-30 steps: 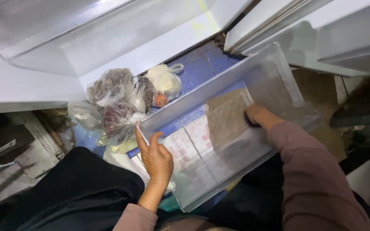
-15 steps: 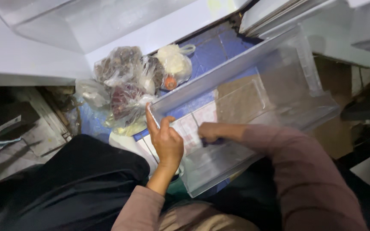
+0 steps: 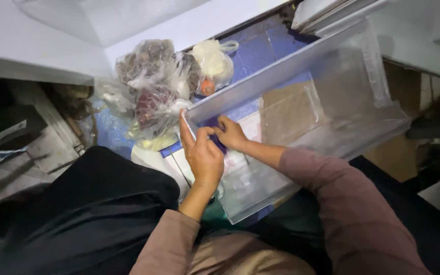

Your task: The person removes items from a refrigerator drawer, wipes the interior and exterior of the drawer with a cloth, and then places the items back inside. The person uses a purple cloth to clean the drawer thoroughly.

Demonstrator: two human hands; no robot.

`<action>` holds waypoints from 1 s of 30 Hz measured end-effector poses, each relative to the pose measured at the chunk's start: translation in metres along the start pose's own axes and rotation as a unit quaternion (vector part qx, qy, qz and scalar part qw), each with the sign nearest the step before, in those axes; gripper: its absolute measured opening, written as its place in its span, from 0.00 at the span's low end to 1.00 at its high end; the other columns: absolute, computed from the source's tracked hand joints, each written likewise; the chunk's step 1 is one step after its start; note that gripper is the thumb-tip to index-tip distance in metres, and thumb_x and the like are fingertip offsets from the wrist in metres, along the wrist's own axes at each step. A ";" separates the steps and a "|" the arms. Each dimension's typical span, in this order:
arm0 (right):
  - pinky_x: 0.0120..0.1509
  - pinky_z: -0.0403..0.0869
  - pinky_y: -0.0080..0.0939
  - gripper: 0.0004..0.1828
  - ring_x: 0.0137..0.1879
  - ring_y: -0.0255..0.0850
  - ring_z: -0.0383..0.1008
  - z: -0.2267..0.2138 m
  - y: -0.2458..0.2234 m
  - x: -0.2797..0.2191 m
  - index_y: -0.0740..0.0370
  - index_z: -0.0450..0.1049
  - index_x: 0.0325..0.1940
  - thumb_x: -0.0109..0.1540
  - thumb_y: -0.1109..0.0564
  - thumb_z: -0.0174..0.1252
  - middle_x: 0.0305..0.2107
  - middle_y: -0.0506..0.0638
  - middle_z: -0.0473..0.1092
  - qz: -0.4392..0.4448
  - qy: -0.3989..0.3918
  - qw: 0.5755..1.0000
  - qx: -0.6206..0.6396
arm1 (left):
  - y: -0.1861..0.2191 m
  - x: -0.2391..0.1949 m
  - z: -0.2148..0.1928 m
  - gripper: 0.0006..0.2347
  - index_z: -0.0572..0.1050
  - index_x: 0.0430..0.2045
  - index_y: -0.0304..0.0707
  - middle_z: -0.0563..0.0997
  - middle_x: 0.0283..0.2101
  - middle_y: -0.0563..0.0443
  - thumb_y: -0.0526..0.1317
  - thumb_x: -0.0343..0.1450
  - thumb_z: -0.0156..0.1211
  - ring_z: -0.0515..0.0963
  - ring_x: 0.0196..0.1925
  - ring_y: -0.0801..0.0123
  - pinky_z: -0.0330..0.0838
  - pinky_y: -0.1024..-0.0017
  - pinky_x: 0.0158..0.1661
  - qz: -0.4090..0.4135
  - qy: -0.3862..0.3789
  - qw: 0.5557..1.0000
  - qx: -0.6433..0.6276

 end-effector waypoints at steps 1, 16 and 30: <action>0.44 0.75 0.53 0.13 0.39 0.59 0.77 0.000 -0.017 0.000 0.66 0.72 0.38 0.61 0.52 0.61 0.31 0.65 0.75 -0.033 -0.019 0.999 0.001 | 0.000 0.003 0.001 0.08 0.75 0.31 0.35 0.54 0.74 0.25 0.26 0.65 0.48 0.57 0.76 0.31 0.56 0.49 0.71 0.006 -0.001 1.000 -0.004; 0.54 0.75 0.57 0.14 0.46 0.57 0.80 0.001 0.056 -0.026 0.61 0.82 0.39 0.60 0.50 0.56 0.39 0.63 0.78 -0.173 -0.358 0.806 -0.438 | -0.005 0.004 0.003 0.08 0.72 0.30 0.32 0.54 0.74 0.25 0.24 0.64 0.47 0.58 0.75 0.29 0.59 0.51 0.69 0.005 -0.001 1.000 0.014; 0.53 0.72 0.56 0.24 0.50 0.63 0.71 0.014 0.007 -0.023 0.64 0.71 0.53 0.52 0.58 0.61 0.48 0.67 0.69 -0.250 -0.049 0.917 -0.309 | -0.006 0.006 0.005 0.07 0.73 0.28 0.32 0.54 0.74 0.24 0.24 0.63 0.49 0.57 0.74 0.28 0.56 0.50 0.69 0.006 0.000 1.000 0.014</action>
Point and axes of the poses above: each hand's wrist, its own x-axis towards the middle knuckle, its own z-axis out of the palm, y = z × x, the point moved 10 cm from there along x, towards the middle knuckle
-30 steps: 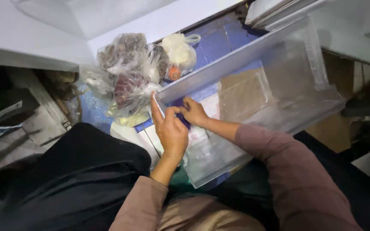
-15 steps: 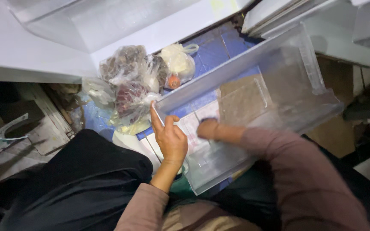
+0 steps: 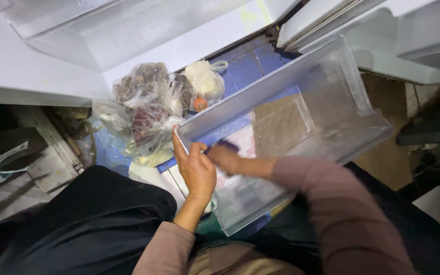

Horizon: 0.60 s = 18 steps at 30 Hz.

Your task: The person removes items from a refrigerator drawer, wipes the interior and exterior of the drawer with a cloth, and then places the items back inside. The person uses a purple cloth to clean the drawer thoroughly.

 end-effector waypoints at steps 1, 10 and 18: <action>0.52 0.72 0.56 0.23 0.49 0.63 0.71 0.003 -0.040 -0.001 0.63 0.71 0.52 0.53 0.58 0.61 0.47 0.66 0.69 -0.096 -0.031 0.994 0.032 | -0.001 0.001 -0.001 0.07 0.73 0.27 0.32 0.53 0.74 0.23 0.24 0.62 0.50 0.57 0.73 0.28 0.57 0.50 0.68 0.001 -0.004 1.000 -0.002; 0.51 0.75 0.54 0.13 0.48 0.54 0.71 -0.087 0.062 0.019 0.59 0.70 0.46 0.57 0.60 0.55 0.43 0.57 0.67 -0.027 0.057 0.992 -0.114 | -0.003 0.000 0.000 0.07 0.72 0.26 0.32 0.53 0.74 0.23 0.23 0.63 0.48 0.57 0.74 0.28 0.58 0.50 0.68 -0.008 -0.023 1.000 0.016; 0.53 0.74 0.60 0.10 0.54 0.60 0.71 -0.086 0.207 -0.010 0.61 0.68 0.53 0.69 0.58 0.46 0.50 0.61 0.67 0.307 0.121 0.940 -0.088 | 0.000 -0.004 -0.003 0.07 0.72 0.26 0.32 0.53 0.74 0.23 0.22 0.63 0.47 0.57 0.74 0.28 0.57 0.50 0.68 0.003 -0.016 1.000 0.019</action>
Point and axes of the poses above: each hand's wrist, its own x-axis towards the middle knuckle, its own z-axis out of the palm, y = z × x, the point moved 10 cm from there along x, towards the middle knuckle
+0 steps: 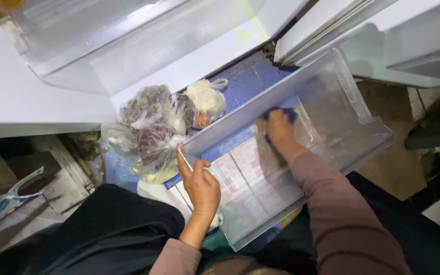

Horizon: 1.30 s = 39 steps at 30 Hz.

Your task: The person removes items from a refrigerator drawer, wipes the interior and exterior of the drawer with a cloth, and then places the items back inside. The person uses a purple cloth to clean the drawer thoroughly.

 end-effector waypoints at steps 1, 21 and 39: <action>0.53 0.73 0.62 0.10 0.55 0.63 0.70 -0.002 0.027 0.013 0.61 0.67 0.53 0.71 0.57 0.45 0.52 0.63 0.66 0.060 0.007 0.998 0.023 | 0.001 0.002 0.000 0.07 0.72 0.26 0.32 0.54 0.74 0.24 0.22 0.63 0.47 0.57 0.74 0.28 0.56 0.50 0.69 0.004 0.007 1.000 0.003; 0.55 0.75 0.52 0.14 0.53 0.52 0.78 0.126 0.026 -0.111 0.54 0.82 0.46 0.59 0.52 0.58 0.46 0.56 0.77 -0.068 -0.536 0.819 -0.193 | 0.004 0.005 0.005 0.06 0.71 0.25 0.31 0.54 0.73 0.21 0.23 0.62 0.48 0.58 0.74 0.27 0.57 0.51 0.69 0.002 0.009 1.000 -0.014; 0.41 0.74 0.48 0.10 0.40 0.47 0.79 0.160 -0.196 -0.202 0.61 0.80 0.39 0.58 0.54 0.60 0.36 0.58 0.78 -0.230 -0.542 0.801 0.111 | 0.000 0.006 0.010 0.05 0.70 0.24 0.31 0.55 0.74 0.25 0.23 0.64 0.49 0.56 0.75 0.29 0.56 0.49 0.69 0.008 0.024 0.999 -0.024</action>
Point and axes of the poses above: each hand's wrist, its own x-axis towards the middle knuckle, its own z-axis out of the palm, y = z × x, the point moved 10 cm from there along x, towards the middle knuckle
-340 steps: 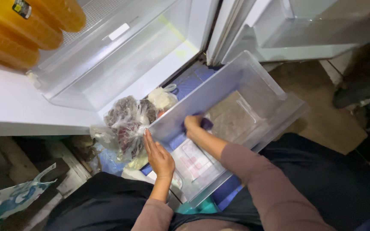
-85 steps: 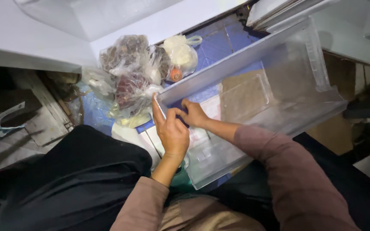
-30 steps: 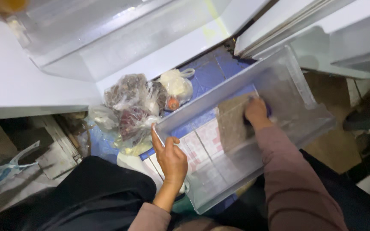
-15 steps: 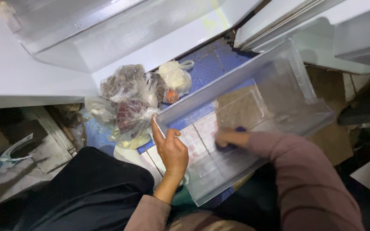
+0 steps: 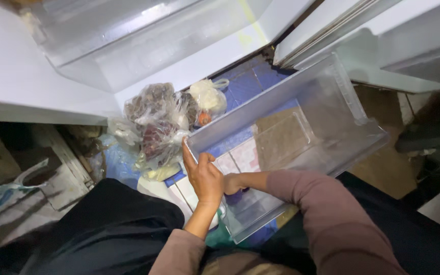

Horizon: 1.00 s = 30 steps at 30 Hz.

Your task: The person removes items from a refrigerator drawer, wipes the interior and exterior of the drawer with a cloth, and then places the items back inside. The person uses a purple cloth to clean the drawer thoroughly.

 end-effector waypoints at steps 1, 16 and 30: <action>0.39 0.74 0.47 0.09 0.39 0.43 0.79 0.002 0.005 -0.004 0.61 0.80 0.38 0.56 0.58 0.60 0.34 0.56 0.78 0.015 -0.023 0.999 0.039 | 0.000 0.001 0.000 0.05 0.70 0.24 0.31 0.55 0.74 0.24 0.23 0.64 0.49 0.56 0.74 0.29 0.56 0.49 0.69 0.003 0.002 1.000 0.000; 0.66 0.70 0.33 0.35 0.59 0.33 0.73 -0.121 -0.094 -0.250 0.67 0.69 0.65 0.52 0.73 0.49 0.56 0.49 0.74 -0.188 -0.123 0.883 0.413 | -0.005 0.014 0.006 0.11 0.72 0.38 0.28 0.52 0.75 0.23 0.25 0.63 0.49 0.55 0.75 0.29 0.52 0.46 0.70 0.042 -0.001 0.999 -0.012; 0.58 0.74 0.39 0.22 0.53 0.39 0.76 -0.212 -0.007 -0.493 0.74 0.68 0.68 0.69 0.64 0.52 0.53 0.56 0.74 -0.278 0.418 0.671 0.545 | 0.052 -0.138 0.091 0.34 0.58 0.62 0.32 0.77 0.43 0.32 0.37 0.61 0.66 0.80 0.42 0.40 0.74 0.48 0.42 0.196 -0.467 0.841 0.189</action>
Point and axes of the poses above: each hand's wrist, its own x-axis towards the middle knuckle, its own z-axis out of the palm, y = z × x, the point moved 10 cm from there along x, towards the middle knuckle
